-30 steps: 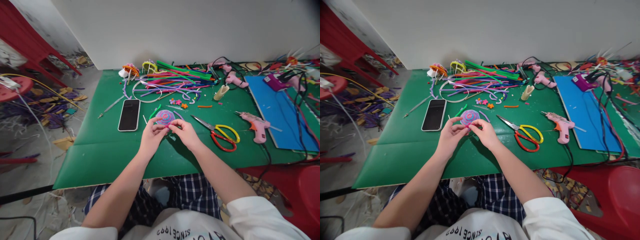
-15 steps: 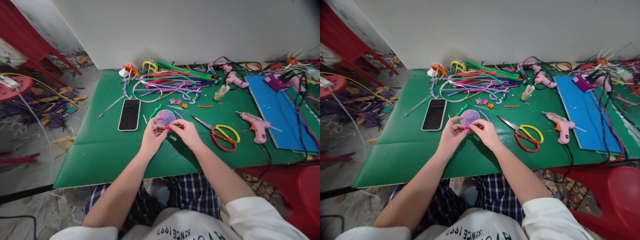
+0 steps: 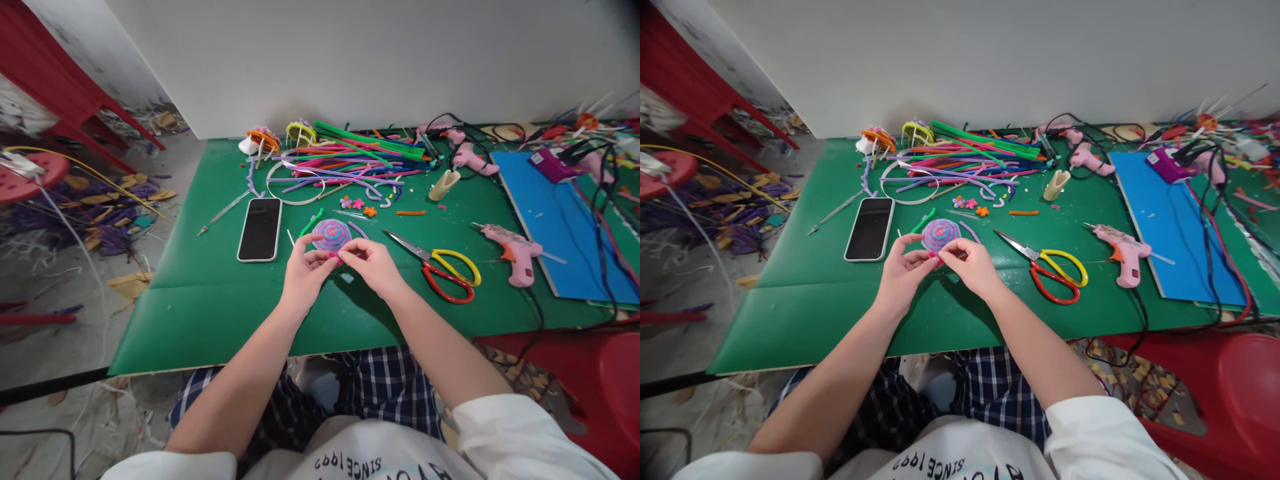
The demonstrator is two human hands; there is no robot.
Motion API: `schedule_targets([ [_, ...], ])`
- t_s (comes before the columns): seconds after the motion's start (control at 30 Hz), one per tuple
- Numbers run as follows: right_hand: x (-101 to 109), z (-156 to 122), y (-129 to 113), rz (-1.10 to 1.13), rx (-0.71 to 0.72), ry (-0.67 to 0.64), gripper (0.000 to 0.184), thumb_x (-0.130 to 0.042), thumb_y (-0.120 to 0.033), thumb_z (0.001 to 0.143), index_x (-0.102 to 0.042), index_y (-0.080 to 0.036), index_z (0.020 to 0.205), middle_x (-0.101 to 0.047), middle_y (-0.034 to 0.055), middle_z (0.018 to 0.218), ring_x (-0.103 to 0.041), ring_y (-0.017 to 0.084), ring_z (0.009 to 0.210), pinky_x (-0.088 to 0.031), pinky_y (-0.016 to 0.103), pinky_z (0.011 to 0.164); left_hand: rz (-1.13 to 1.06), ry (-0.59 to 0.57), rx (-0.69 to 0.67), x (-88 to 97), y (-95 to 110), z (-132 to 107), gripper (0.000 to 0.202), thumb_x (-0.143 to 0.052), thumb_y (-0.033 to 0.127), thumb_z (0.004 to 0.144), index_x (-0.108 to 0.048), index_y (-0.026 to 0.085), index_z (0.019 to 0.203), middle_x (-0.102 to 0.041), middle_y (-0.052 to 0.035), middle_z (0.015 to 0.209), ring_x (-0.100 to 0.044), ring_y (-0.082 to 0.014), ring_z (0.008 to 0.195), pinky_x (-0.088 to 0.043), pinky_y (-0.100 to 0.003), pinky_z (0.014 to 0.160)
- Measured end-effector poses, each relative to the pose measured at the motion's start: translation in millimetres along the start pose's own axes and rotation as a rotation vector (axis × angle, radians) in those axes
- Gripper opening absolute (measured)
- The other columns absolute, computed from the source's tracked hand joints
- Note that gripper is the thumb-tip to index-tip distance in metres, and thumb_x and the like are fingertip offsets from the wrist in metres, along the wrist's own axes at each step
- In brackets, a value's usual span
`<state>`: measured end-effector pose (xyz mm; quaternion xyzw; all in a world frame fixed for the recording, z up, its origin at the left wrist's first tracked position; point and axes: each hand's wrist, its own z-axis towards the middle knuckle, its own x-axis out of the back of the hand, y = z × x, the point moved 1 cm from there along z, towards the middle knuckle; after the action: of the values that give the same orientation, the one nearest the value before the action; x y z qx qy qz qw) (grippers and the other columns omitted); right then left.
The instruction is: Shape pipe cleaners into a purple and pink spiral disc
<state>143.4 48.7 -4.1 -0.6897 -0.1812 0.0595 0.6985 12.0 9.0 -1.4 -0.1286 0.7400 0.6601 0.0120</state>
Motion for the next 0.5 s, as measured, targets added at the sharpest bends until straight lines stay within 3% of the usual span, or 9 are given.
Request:
schedule_targets([
  [0.3,0.1,-0.2,2.7,-0.034,0.02,-0.027,0.015,-0.056,-0.032,0.073,-0.06,-0.018,0.072,-0.061,0.0007,0.069,-0.055,0.012,0.063,-0.045,0.026,0.062,0.022,-0.006,0.002,2.6,-1.9,1.0,0.043,-0.068,0.022,0.063,-0.044,0.021,0.099,-0.062,0.003,0.069,-0.062,-0.0121,0.068,-0.05,-0.032,0.073],
  [0.5,0.4,0.2,2.5,0.029,-0.031,0.077,0.016,-0.059,-0.033,0.07,-0.059,-0.017,0.071,-0.06,-0.0001,0.066,-0.053,0.011,0.06,-0.044,0.025,0.059,-0.038,-0.01,0.033,4.0,-0.6,2.7,0.046,-0.069,0.023,0.064,-0.047,0.02,0.105,-0.064,0.0014,0.072,-0.062,-0.012,0.07,-0.05,-0.03,0.072],
])
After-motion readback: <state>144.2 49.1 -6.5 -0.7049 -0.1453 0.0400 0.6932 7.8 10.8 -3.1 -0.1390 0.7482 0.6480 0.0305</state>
